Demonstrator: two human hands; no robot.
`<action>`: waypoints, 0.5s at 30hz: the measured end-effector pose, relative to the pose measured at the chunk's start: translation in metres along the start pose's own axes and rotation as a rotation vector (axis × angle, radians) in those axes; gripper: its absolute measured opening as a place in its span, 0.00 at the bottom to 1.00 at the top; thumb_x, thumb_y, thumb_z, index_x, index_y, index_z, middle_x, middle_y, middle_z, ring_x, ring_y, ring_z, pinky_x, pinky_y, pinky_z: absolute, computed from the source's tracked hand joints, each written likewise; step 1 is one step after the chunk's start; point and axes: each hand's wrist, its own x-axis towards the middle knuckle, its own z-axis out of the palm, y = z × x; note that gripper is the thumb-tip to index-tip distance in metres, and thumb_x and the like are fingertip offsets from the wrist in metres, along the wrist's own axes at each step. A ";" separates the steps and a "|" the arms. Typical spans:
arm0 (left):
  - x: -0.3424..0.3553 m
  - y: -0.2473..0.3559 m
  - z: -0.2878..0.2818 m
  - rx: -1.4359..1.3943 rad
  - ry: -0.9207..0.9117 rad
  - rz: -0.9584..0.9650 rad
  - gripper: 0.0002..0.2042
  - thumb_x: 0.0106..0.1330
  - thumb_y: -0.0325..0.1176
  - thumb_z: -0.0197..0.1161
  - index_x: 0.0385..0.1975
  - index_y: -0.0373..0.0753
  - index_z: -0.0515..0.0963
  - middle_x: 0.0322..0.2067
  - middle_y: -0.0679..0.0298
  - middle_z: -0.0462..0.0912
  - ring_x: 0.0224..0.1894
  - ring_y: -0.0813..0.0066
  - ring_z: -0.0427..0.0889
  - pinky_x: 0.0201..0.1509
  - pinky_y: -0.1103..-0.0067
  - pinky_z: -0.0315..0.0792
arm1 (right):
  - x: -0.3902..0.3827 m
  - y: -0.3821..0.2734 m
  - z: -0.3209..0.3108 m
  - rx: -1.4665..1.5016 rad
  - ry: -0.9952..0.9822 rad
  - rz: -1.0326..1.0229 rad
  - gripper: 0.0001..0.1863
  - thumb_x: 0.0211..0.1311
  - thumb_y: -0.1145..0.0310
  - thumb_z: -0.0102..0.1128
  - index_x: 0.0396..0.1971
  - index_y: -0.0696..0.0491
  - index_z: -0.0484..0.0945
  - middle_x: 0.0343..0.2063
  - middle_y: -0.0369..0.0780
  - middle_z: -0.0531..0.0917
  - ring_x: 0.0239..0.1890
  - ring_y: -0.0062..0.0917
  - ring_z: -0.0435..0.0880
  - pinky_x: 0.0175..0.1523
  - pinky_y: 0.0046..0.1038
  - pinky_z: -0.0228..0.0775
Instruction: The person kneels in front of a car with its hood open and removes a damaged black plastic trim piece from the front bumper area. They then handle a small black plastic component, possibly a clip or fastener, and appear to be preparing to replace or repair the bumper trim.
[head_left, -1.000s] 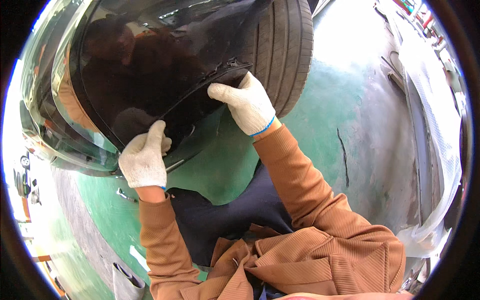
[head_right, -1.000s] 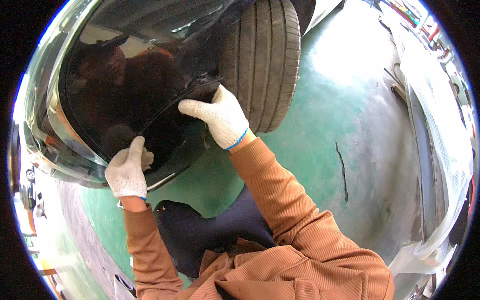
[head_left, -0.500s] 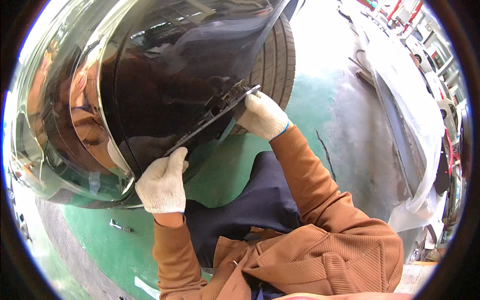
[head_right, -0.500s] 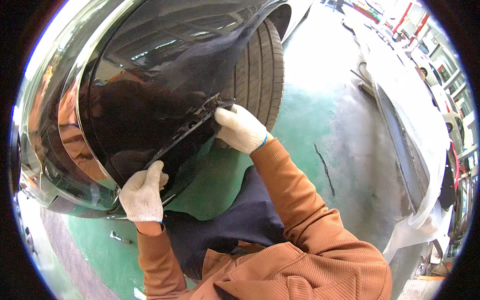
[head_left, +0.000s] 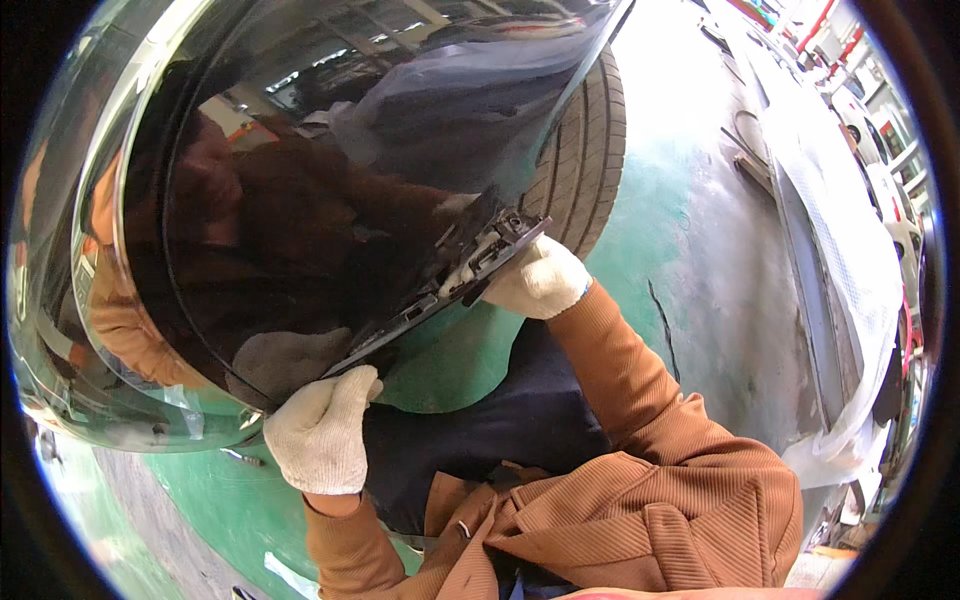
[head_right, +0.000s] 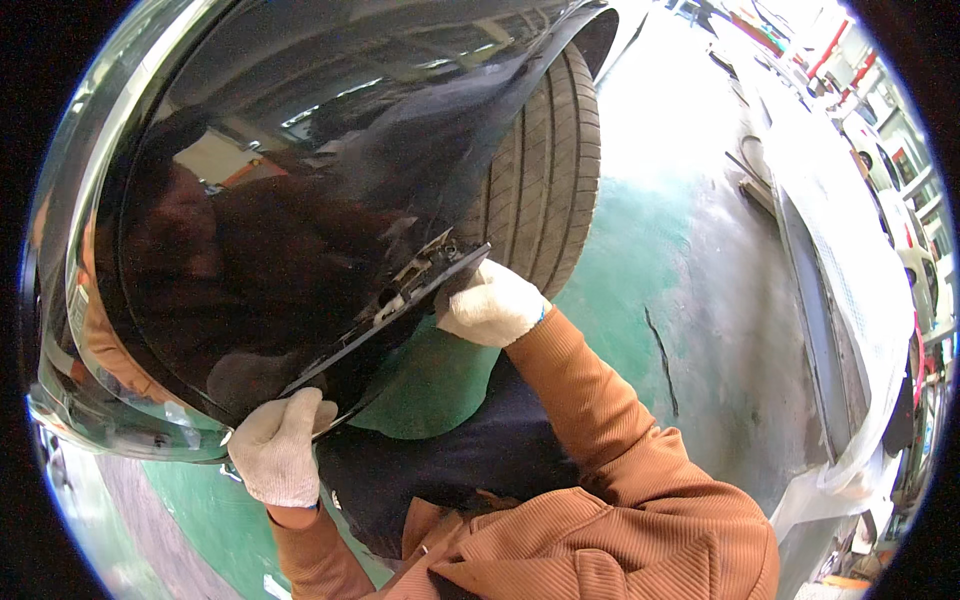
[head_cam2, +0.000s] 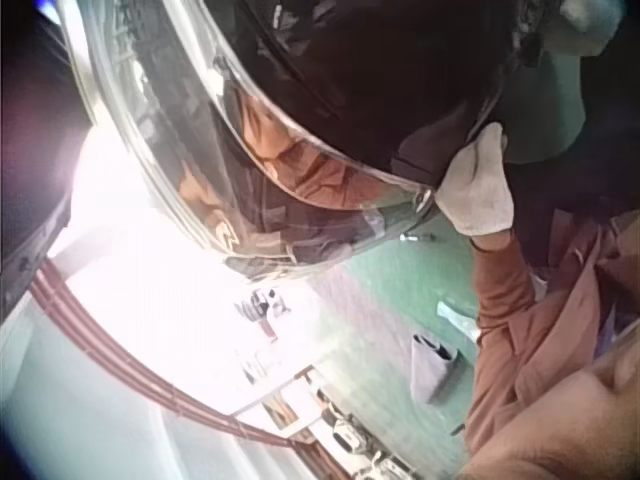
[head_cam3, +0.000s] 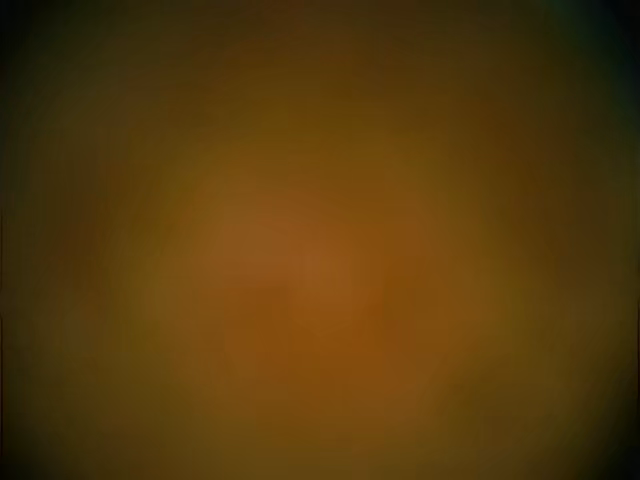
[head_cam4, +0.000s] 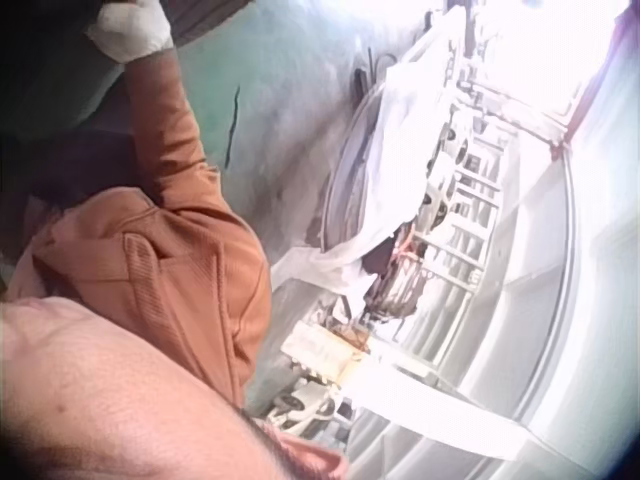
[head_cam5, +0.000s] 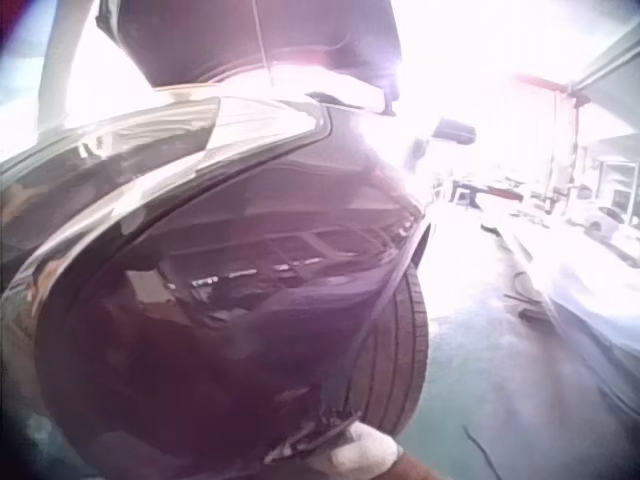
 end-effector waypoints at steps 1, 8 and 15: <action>0.000 0.000 0.001 0.015 0.019 -0.010 0.09 0.63 0.28 0.72 0.30 0.26 0.88 0.25 0.54 0.90 0.27 0.73 0.88 0.37 0.78 0.81 | -0.001 0.002 -0.011 -0.050 0.036 0.023 0.41 0.64 0.64 0.73 0.74 0.57 0.64 0.69 0.47 0.74 0.69 0.42 0.74 0.73 0.51 0.66; 0.001 -0.007 0.007 0.126 0.097 0.054 0.09 0.62 0.29 0.74 0.27 0.27 0.88 0.23 0.55 0.90 0.25 0.74 0.88 0.36 0.77 0.82 | -0.020 0.024 -0.082 0.113 0.174 0.170 0.24 0.76 0.66 0.57 0.68 0.55 0.73 0.66 0.43 0.78 0.68 0.37 0.76 0.75 0.49 0.63; 0.000 -0.015 0.005 0.142 0.106 0.170 0.07 0.58 0.26 0.74 0.24 0.27 0.87 0.22 0.56 0.90 0.25 0.74 0.88 0.35 0.77 0.83 | -0.013 0.019 -0.044 -0.014 0.065 0.069 0.31 0.64 0.60 0.71 0.66 0.55 0.75 0.64 0.42 0.80 0.66 0.39 0.77 0.76 0.49 0.61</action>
